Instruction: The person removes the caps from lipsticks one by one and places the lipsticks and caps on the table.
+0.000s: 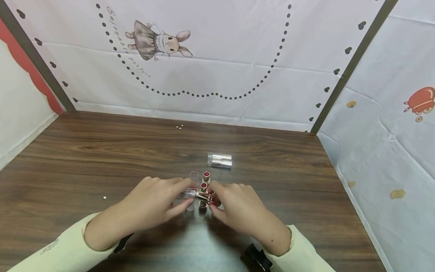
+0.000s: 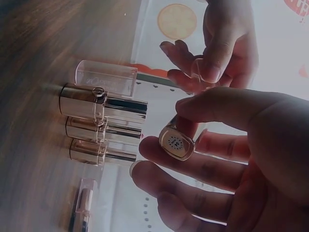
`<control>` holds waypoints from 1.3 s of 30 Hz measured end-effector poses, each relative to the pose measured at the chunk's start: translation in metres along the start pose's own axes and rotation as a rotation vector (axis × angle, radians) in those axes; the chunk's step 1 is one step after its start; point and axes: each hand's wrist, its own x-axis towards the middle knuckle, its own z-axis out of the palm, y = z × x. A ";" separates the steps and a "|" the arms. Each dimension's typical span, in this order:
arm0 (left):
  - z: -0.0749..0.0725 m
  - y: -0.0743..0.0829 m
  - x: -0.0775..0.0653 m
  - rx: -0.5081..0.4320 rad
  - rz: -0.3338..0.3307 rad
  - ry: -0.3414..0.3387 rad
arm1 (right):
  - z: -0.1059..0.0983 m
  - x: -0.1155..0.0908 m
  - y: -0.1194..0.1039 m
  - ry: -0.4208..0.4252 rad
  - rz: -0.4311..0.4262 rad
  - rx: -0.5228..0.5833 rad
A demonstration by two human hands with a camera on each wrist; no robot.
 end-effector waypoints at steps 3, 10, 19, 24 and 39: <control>0.001 0.001 0.000 0.017 0.014 0.019 | 0.001 0.000 0.001 0.010 -0.003 -0.006; 0.001 0.000 0.000 0.020 0.022 0.044 | 0.002 0.002 0.003 -0.001 0.009 0.015; 0.001 -0.003 0.001 0.036 -0.019 0.028 | 0.004 0.002 0.007 0.065 0.010 -0.006; 0.003 -0.006 0.004 0.031 -0.021 0.061 | 0.006 0.004 0.010 0.119 0.015 -0.006; 0.012 -0.022 0.007 0.002 -0.131 0.081 | 0.009 0.012 0.020 0.130 0.083 0.016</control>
